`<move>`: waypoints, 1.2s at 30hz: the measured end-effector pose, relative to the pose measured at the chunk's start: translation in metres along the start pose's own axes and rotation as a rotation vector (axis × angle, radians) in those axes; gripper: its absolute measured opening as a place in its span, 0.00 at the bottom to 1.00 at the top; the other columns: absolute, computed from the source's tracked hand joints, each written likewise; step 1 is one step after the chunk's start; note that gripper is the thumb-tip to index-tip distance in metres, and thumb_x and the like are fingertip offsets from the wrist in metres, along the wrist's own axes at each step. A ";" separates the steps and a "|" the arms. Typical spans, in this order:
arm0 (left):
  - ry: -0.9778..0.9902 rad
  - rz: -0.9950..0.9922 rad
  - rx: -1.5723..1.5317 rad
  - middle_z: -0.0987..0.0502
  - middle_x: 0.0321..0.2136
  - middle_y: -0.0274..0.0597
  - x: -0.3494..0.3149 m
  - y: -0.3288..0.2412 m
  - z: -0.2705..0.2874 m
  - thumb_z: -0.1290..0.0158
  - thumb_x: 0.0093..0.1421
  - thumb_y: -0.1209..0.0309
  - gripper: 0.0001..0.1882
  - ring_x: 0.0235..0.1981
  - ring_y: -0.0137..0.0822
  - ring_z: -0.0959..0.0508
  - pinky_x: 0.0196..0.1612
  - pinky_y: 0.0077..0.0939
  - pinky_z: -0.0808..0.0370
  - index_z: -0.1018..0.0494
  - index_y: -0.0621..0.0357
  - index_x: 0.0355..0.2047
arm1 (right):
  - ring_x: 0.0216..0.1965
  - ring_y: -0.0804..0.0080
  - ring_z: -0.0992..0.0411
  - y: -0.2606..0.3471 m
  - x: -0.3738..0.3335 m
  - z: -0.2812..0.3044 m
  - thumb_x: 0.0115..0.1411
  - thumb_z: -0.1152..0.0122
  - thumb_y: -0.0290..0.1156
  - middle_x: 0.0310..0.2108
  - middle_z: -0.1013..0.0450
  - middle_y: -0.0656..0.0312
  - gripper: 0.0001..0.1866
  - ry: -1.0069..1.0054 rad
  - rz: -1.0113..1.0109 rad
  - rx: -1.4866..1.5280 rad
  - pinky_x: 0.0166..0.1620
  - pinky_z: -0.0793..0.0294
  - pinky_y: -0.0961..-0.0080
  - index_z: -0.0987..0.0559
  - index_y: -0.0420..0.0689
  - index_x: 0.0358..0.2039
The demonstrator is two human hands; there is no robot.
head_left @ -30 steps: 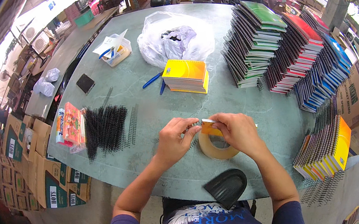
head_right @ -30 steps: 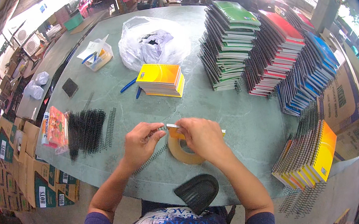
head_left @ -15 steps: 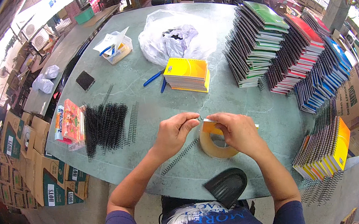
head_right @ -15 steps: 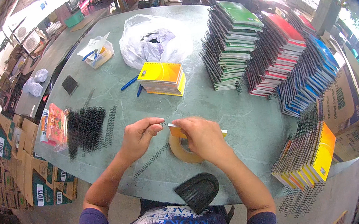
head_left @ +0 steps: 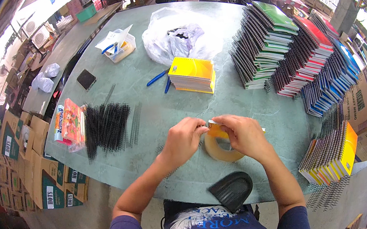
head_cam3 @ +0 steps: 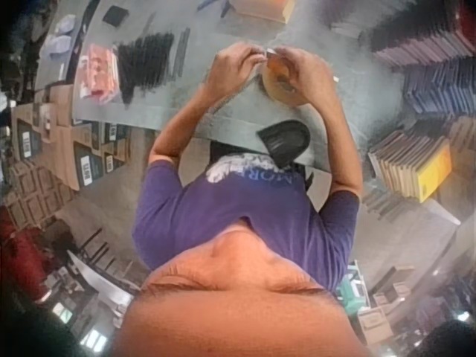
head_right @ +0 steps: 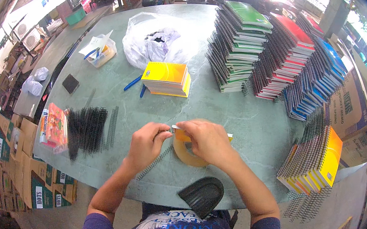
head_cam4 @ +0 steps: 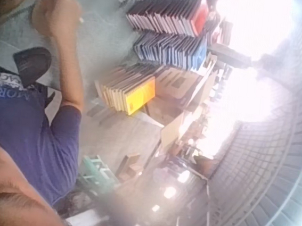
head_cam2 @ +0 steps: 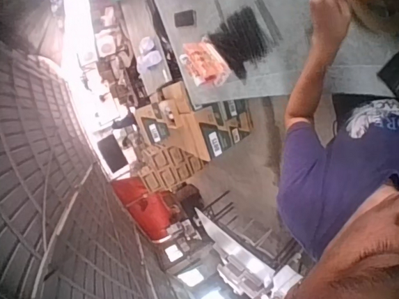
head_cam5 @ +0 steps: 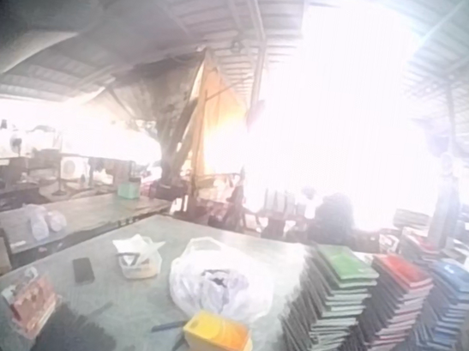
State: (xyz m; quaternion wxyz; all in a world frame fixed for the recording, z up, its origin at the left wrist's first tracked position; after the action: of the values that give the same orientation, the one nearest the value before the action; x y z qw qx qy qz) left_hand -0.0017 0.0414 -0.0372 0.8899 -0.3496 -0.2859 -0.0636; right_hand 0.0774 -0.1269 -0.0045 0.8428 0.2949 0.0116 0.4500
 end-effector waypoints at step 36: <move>0.590 0.251 -0.033 0.26 0.33 0.49 0.003 0.009 0.034 0.48 0.58 0.61 0.16 0.30 0.41 0.24 0.32 0.32 0.28 0.27 0.62 0.38 | 0.33 0.66 0.26 0.010 -0.010 -0.017 0.54 0.42 0.39 0.30 0.25 0.63 0.12 -0.232 0.034 -0.038 0.36 0.32 0.66 0.24 0.48 0.37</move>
State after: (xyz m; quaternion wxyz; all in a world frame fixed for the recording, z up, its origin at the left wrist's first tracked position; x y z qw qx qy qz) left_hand -0.0123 0.0709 -0.0201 0.9296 -0.3629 0.0307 -0.0568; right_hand 0.0593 -0.1220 -0.0160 0.8362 0.3289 -0.0997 0.4274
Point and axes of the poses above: each hand's wrist, its own x-axis towards the middle knuckle, its own z-axis out of the back of the hand, y = z × x, the point moved 1 cm from there along x, towards the middle knuckle
